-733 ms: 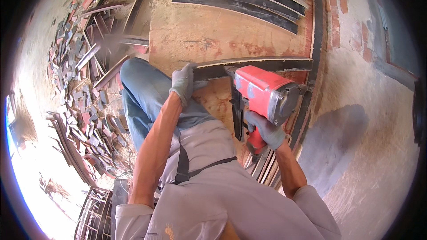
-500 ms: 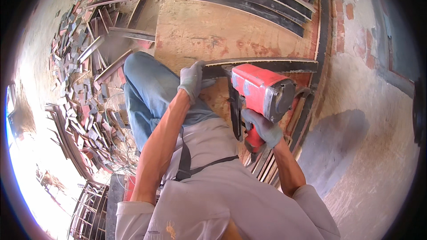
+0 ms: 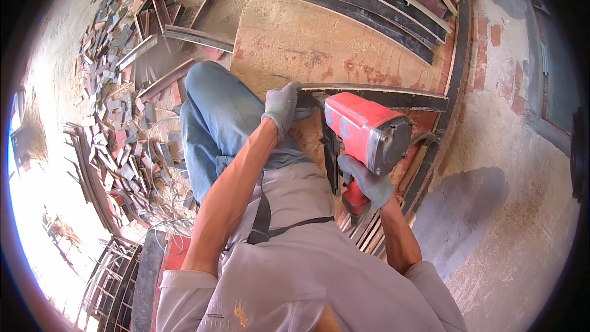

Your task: The person sits on the floor and uses a red nail gun to fasten dark wooden planks onto a subfloor. They repeatedly pick up planks, align them, and drive nails into them to secure the flooring.

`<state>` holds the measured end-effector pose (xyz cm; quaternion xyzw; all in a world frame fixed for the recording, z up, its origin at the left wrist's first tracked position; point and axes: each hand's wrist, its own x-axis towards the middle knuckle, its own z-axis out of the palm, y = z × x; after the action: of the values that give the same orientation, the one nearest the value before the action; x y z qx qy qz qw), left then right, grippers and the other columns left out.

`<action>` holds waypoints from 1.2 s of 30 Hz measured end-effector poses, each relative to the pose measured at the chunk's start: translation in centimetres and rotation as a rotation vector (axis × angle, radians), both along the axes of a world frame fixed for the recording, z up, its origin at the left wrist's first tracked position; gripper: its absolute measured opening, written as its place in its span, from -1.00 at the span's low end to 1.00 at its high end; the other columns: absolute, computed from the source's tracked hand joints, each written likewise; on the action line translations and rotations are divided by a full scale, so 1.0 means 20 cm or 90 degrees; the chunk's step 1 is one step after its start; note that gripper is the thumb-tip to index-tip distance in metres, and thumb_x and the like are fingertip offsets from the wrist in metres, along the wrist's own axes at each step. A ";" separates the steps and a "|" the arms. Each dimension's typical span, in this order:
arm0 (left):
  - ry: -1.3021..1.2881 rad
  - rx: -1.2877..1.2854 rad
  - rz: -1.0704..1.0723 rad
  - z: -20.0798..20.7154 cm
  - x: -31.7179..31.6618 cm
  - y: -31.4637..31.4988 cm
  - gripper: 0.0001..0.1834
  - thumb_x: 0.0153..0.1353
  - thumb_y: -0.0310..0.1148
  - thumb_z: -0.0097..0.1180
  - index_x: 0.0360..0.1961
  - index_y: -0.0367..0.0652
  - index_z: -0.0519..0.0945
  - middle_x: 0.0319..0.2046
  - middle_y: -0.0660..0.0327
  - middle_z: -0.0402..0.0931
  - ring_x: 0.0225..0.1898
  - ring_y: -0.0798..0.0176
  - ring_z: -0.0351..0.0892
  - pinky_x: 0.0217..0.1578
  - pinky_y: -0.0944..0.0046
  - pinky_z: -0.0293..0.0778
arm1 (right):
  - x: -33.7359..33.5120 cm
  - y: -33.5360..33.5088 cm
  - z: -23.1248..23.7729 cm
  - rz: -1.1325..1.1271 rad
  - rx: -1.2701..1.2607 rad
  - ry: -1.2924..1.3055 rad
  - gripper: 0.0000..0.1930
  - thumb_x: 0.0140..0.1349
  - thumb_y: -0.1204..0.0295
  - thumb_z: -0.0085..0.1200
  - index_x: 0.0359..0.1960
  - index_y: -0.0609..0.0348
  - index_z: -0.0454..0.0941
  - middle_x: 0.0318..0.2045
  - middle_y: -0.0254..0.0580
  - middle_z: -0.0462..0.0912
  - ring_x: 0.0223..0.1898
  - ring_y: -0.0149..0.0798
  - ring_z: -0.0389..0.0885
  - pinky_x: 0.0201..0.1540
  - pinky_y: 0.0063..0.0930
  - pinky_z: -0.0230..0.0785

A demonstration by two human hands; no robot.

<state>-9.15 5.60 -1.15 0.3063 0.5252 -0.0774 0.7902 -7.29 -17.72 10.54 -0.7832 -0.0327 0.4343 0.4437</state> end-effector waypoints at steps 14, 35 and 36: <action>0.002 0.433 -0.250 -0.23 -0.10 0.12 -0.63 0.24 -0.16 0.18 -0.17 -0.31 0.64 -0.52 0.23 0.58 -0.50 0.26 0.58 -0.50 0.26 0.53 | -0.12 -0.26 -0.12 0.012 -0.063 -0.178 -0.76 0.24 0.42 0.16 -0.09 0.20 0.51 -0.35 -0.27 0.59 -0.35 -0.32 0.55 -0.20 -0.39 0.40; -0.097 0.260 0.278 -0.21 -0.86 1.62 -0.63 0.39 -0.06 -0.05 0.04 -0.05 0.50 -0.10 0.22 0.59 -0.06 0.24 0.60 -0.09 0.24 0.49 | 0.11 0.17 -0.20 0.024 -0.497 -0.380 -0.30 0.10 0.28 0.19 0.25 0.29 0.22 -0.12 0.28 0.61 -0.12 0.26 0.61 -0.08 0.06 0.42; -0.151 0.243 0.226 -0.27 -0.83 1.65 -0.57 0.42 -0.09 -0.07 0.21 -0.01 0.42 -0.03 0.22 0.59 -0.10 0.24 0.64 -0.11 0.25 0.53 | 0.17 0.24 -0.20 0.027 -0.513 -0.364 -0.28 0.10 0.30 0.16 0.27 0.35 0.17 -0.13 0.29 0.61 -0.12 0.23 0.61 -0.10 0.05 0.43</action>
<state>-25.70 38.53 -6.50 0.3594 0.4794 0.1989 0.7755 -3.87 -12.98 6.62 -0.9795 0.0013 0.1890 0.0702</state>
